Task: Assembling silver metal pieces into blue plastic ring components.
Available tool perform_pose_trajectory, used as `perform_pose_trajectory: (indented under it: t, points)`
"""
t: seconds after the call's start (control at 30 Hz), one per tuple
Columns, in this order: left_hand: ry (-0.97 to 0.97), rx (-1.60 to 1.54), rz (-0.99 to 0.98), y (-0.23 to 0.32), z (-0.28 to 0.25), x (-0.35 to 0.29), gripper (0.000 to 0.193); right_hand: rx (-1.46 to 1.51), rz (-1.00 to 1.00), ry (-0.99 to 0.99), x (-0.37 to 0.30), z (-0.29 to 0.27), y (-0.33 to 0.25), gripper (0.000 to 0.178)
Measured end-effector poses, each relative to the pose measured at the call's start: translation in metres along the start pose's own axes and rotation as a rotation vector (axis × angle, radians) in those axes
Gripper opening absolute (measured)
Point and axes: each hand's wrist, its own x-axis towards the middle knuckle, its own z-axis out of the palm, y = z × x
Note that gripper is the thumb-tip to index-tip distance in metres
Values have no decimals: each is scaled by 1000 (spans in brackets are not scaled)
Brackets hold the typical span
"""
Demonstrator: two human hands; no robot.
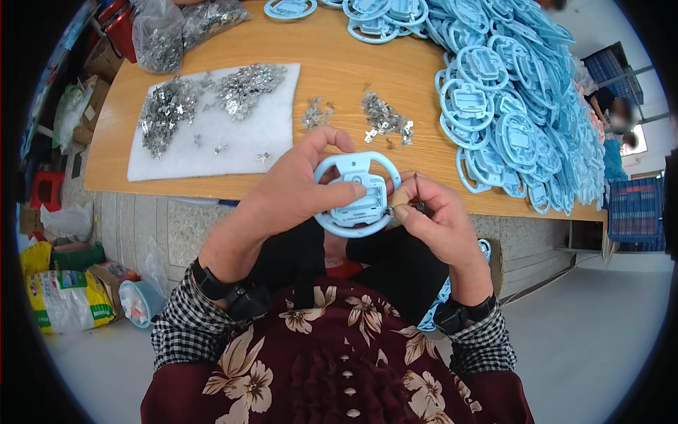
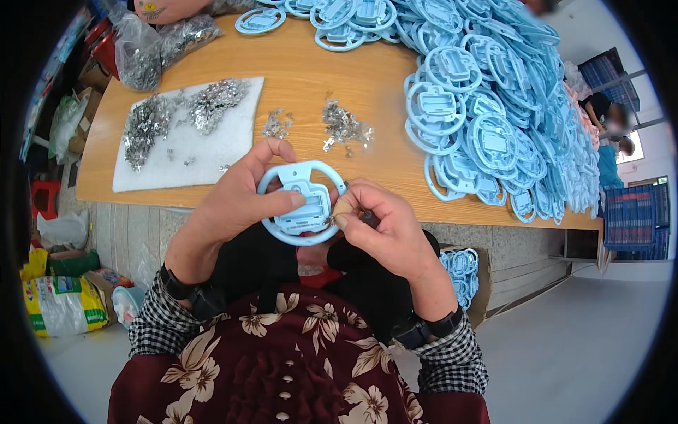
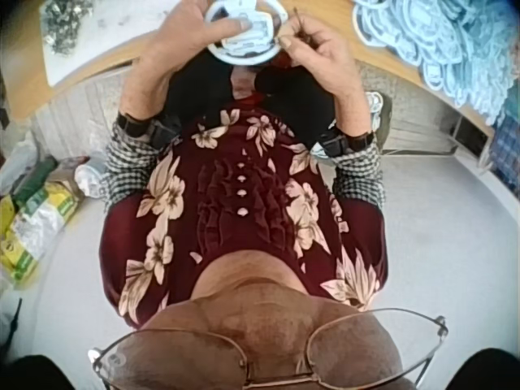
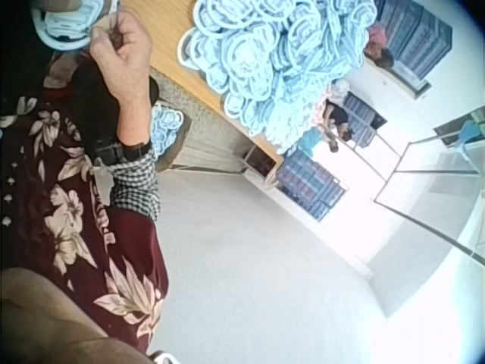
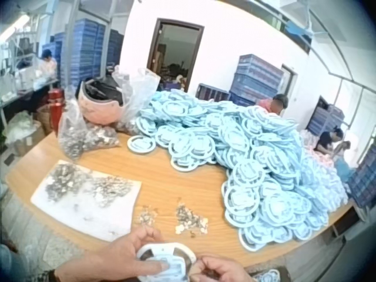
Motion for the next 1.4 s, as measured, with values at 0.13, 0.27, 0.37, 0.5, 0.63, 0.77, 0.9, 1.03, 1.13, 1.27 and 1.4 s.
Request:
perform_pose_trajectory:
  t: [0.13,0.27,0.37,0.5,0.63,0.77,0.9,1.03,1.13,1.27,1.4]
  points:
    - [-117,-53,116,3,-1,2,46,-79,92,-78,5,-9,-3,8]
    - [-204,-63,29,1,-7,10,45,-124,26,-99,11,-11,-6,9]
    - [-147,-116,-30,-4,-3,10,46,10,-42,147,18,2,-5,8]
    - [12,-65,-15,-24,1,14,46,-200,-109,276,23,2,15,10]
    - [92,-83,33,-32,4,17,52,-505,-267,294,31,8,24,15]
    - [91,-8,16,-33,4,18,44,-696,-379,302,37,11,29,14]
    - [83,-6,-6,-29,4,19,39,-808,-386,292,38,15,27,15]
    - [14,-7,-37,-27,2,20,40,-1108,-494,321,35,24,21,20]
    - [16,-17,-80,-21,3,18,39,-1172,-543,339,30,22,20,26]
    - [20,-1,-65,-23,2,19,39,-1123,-416,281,18,23,16,36]
    - [-7,-95,-105,-15,2,16,37,-1036,-407,312,15,12,26,34]
